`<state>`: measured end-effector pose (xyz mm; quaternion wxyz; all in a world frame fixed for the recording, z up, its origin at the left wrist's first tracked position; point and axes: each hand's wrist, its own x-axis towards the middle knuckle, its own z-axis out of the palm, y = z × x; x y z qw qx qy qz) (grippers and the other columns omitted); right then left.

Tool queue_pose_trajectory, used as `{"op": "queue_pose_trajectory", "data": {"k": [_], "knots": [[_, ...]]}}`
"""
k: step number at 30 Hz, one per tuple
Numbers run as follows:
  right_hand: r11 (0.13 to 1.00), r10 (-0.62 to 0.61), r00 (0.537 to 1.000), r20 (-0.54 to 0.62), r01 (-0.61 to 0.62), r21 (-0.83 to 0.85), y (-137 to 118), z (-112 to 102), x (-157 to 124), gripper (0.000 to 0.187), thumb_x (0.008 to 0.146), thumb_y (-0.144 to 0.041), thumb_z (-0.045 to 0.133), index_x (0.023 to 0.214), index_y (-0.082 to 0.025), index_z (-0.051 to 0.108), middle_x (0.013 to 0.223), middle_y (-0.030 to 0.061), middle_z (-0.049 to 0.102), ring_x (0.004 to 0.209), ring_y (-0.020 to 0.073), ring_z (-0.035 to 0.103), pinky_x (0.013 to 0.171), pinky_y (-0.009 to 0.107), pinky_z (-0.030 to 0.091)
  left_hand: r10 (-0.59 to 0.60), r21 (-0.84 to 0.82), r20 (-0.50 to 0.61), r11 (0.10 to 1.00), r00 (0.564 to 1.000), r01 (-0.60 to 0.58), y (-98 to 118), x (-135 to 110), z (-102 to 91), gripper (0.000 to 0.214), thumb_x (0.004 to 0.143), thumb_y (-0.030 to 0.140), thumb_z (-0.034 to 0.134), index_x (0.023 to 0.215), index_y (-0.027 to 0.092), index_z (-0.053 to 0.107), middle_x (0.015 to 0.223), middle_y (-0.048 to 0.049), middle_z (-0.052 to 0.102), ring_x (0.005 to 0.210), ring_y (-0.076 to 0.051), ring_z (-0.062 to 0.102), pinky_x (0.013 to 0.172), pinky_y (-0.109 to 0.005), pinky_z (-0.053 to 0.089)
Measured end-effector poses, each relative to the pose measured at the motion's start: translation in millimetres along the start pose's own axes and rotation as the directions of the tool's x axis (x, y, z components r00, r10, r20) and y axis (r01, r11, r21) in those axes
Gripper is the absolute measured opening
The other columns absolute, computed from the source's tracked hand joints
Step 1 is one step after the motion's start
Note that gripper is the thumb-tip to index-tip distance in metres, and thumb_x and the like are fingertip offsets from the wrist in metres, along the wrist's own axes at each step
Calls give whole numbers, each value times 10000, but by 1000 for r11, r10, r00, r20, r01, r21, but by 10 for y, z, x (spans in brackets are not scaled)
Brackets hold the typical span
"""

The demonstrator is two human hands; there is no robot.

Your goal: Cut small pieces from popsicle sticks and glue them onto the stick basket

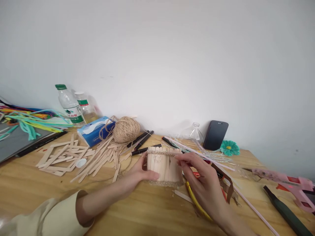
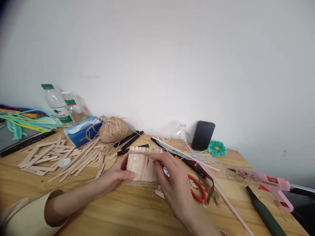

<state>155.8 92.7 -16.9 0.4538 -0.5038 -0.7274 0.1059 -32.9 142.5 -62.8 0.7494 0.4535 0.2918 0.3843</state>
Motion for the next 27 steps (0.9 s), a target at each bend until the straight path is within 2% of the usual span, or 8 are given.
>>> {"op": "queue_pose_trajectory", "data": {"k": [8,11,16,19,22,25,26,27], "knots": [[998,-65,997,32,65,-7,-48,176,168,116,874,-169,525,885,-231,622,852,43,586,811,203,553,696,332,467,-65,43,-56,997,996,68,47,-63,-19,764,572,263,805,1238,181,439,1266,-130,561,1194,-336,475,1000,-452,341],[998,-52,998,38,53,-19,-42,189,177,128,877,-165,515,848,-230,621,831,45,564,803,207,540,684,341,466,-108,29,-14,994,994,108,62,-108,-32,845,538,299,829,1267,201,414,1261,-124,566,1194,-340,475,989,-452,354],[1000,-12,995,99,11,6,-41,191,177,107,863,-177,527,913,-242,596,981,67,549,962,241,526,804,389,460,-120,-22,0,993,993,120,-6,-141,-38,1004,515,350,847,1348,226,301,1230,-134,583,1177,-350,494,975,-474,373],[995,54,989,135,-64,71,-22,198,174,199,867,-182,523,1045,-264,561,1138,67,530,1103,246,488,902,394,423,-82,0,-8,997,997,82,-87,-146,-56,1189,484,374,863,1404,258,120,1299,-151,515,1191,-349,481,978,-479,374],[978,101,972,213,-136,157,-6,210,154,197,881,-171,528,1052,-262,563,1049,35,604,999,209,557,865,351,446,-18,154,-87,988,996,31,-104,-170,-105,1245,478,381,861,1413,287,45,1399,-152,386,1235,-356,423,1003,-481,348],[967,42,970,237,-99,233,-42,226,131,189,868,-138,565,1031,-233,566,1014,27,642,956,185,582,844,323,467,234,408,-186,902,954,-141,-2,-206,-169,1123,486,364,850,1397,311,196,1458,-91,283,1289,-362,331,1061,-462,270],[969,-6,971,238,-52,240,-68,227,131,176,859,-131,580,1011,-220,575,1010,32,642,957,182,581,857,320,467,308,505,-165,843,937,-188,56,-213,-185,1043,488,336,849,1368,339,288,1452,-48,311,1303,-355,307,1081,-451,234],[973,-56,967,250,-3,229,-97,219,136,160,852,-126,590,990,-206,586,997,42,643,961,182,578,870,323,466,313,585,-101,786,944,-198,123,-217,-195,905,496,310,845,1295,354,423,1394,-21,413,1287,-351,333,1085,-446,228]]}}
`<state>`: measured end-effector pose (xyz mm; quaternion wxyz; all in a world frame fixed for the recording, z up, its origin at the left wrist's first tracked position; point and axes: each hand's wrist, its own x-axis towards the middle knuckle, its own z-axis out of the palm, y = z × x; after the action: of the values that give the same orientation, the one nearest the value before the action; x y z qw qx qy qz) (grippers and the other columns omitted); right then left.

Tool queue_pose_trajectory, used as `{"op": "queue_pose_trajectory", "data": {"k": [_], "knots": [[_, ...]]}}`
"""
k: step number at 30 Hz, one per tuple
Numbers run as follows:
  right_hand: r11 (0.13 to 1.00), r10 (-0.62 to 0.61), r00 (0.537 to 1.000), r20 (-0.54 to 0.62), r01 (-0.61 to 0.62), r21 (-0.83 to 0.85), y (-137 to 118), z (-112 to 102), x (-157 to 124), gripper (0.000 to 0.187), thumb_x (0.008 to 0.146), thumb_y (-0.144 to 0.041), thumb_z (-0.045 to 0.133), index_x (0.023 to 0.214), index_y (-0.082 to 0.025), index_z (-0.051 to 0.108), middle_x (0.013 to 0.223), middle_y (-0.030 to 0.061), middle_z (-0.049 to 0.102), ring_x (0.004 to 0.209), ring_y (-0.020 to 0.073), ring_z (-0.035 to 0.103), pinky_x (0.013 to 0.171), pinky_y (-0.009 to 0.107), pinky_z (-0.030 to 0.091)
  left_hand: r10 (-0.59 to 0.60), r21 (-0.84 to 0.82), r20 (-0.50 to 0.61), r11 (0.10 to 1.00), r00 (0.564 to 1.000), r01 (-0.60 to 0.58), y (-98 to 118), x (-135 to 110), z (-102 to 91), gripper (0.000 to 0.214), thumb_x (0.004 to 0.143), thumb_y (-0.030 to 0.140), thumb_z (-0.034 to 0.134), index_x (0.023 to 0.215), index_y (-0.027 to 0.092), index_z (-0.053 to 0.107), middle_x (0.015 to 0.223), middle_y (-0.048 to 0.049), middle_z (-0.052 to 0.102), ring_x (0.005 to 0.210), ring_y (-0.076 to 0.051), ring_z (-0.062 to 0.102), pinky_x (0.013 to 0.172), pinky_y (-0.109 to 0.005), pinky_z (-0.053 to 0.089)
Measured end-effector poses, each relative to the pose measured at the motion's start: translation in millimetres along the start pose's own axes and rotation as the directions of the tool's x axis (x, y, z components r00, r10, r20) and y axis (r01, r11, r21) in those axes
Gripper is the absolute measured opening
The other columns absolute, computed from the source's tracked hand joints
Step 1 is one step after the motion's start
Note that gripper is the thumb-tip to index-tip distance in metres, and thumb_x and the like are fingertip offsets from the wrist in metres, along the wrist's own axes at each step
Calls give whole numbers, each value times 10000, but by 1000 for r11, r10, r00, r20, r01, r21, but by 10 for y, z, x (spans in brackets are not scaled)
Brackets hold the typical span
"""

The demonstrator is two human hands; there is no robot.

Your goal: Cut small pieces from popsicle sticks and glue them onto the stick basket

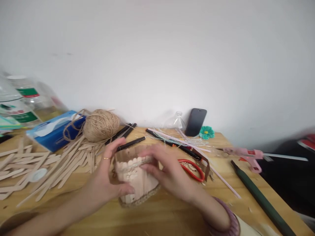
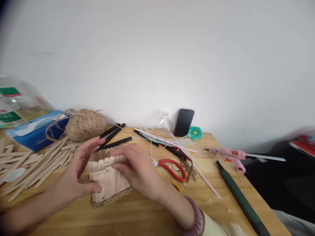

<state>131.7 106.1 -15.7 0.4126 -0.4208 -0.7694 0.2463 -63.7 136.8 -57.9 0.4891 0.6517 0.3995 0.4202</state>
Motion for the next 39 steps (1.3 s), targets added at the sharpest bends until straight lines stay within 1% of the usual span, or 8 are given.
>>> {"op": "queue_pose_trajectory", "data": {"k": [3,6,9,14,20,26,33,39], "knots": [[996,-72,997,27,74,-52,-113,-99,11,184,820,-119,635,996,-167,613,1024,88,620,1026,194,555,910,325,457,24,251,119,967,993,-53,177,71,-97,362,571,311,798,922,330,712,1049,-3,684,1122,-326,508,1096,-470,171],[998,-21,986,-166,12,-56,-213,-367,-63,146,829,-175,631,971,-207,620,1035,50,622,1012,173,572,913,303,448,-48,379,211,925,976,-36,336,126,-144,94,569,323,769,652,286,743,899,-25,728,1033,-337,561,1038,-499,273],[983,157,903,-400,-183,-27,-228,-713,-265,76,866,-228,559,852,-228,633,835,-3,656,802,153,617,709,251,497,-187,505,268,863,945,28,411,141,-187,99,495,336,773,559,273,731,879,-44,738,1109,-385,509,996,-514,319],[837,373,849,-374,-482,-259,-47,-1045,-704,142,854,-325,557,851,-206,634,808,28,680,765,185,628,656,276,505,-361,494,274,848,891,192,415,117,-227,198,547,386,711,674,239,751,800,-22,749,937,-342,615,874,-419,439],[803,394,889,-234,-457,-381,102,-809,-978,149,881,-263,511,817,-199,629,777,41,682,706,189,629,608,289,494,-448,161,68,887,891,433,381,134,-156,240,638,407,715,728,185,724,710,-10,748,703,-243,650,645,-299,482],[775,369,929,-32,-327,-541,177,-427,-986,177,785,-143,642,959,-174,624,996,97,644,926,265,602,775,398,497,-502,-312,136,797,854,518,411,166,-132,131,765,317,661,826,234,742,801,15,763,749,-176,666,687,-231,507],[719,327,944,44,-219,-659,254,-424,-963,14,821,-154,617,824,-166,622,902,83,636,885,252,596,733,367,508,-471,-421,102,778,876,467,434,164,-158,183,671,226,742,848,271,749,881,13,763,872,-230,666,647,-240,542],[690,232,972,35,-139,-710,276,-371,-993,192,909,-163,471,827,-151,645,818,92,661,769,241,617,684,373,502,-442,-405,42,812,896,420,408,150,-130,388,587,134,752,954,255,717,951,-14,751,913,-280,660,656,-300,571]]}}
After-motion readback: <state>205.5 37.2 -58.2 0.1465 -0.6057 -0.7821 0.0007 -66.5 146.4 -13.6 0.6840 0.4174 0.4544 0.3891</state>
